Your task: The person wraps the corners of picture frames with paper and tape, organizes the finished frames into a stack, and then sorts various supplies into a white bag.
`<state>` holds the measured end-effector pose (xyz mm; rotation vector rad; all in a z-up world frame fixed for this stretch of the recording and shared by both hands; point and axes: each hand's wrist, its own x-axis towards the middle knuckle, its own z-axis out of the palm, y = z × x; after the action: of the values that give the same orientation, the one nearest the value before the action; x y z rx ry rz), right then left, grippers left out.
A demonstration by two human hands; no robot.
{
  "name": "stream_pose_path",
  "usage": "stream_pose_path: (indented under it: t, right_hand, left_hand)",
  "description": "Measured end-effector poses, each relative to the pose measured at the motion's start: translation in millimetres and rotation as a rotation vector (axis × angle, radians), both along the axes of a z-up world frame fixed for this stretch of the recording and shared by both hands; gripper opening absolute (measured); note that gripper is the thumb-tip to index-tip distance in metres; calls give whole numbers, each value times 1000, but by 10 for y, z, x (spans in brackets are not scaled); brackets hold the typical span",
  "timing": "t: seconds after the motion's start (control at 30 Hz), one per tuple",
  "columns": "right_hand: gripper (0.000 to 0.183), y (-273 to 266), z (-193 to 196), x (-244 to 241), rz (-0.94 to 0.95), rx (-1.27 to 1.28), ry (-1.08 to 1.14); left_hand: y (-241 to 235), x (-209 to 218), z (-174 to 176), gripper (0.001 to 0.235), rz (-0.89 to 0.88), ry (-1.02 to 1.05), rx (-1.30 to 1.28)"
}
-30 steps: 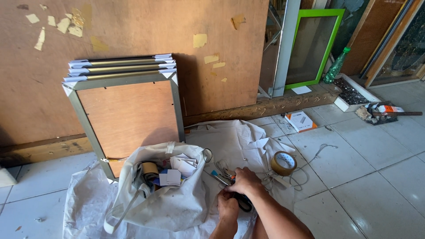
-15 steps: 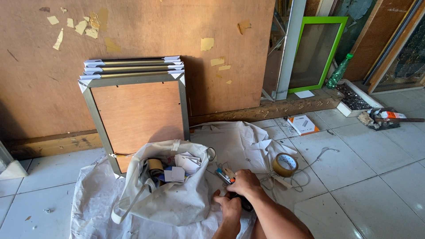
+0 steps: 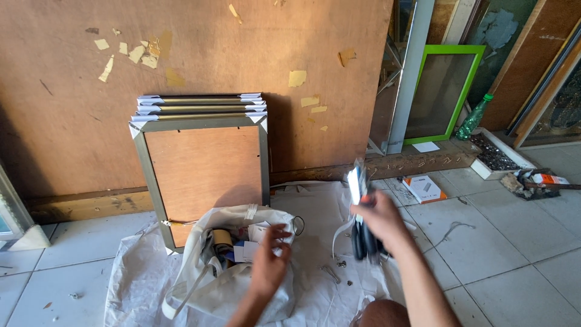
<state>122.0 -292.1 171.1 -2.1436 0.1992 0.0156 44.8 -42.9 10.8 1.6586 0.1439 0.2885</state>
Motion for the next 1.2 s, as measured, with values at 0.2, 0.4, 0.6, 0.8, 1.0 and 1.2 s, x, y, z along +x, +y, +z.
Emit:
stream_pose_path:
  t: [0.2,0.4,0.6,0.8,1.0,1.2]
  right_hand:
    - [31,321,1432,-22,157,485,-325]
    - [14,1221,1960,-105,341,847,-511]
    - [23,2062,1039,-58,408,815,-580]
    - [30,2647,-891,-255,447,600,-706]
    - [16,2775,-1289,-554,785,-156,-200]
    - [99,2786,-721,-211,1017,-937,113]
  left_hand:
    - [872,-187,689,45,165,-9,270]
    - [1363,-466,779,90,685,114,1006]
    - [2005,-348,314,35,335,637,695]
    - [1985,-222,414,45,354,461,152]
    - [2270,-40,244,65,374,390,2]
    - [2216,-190,448,64,371,349,590]
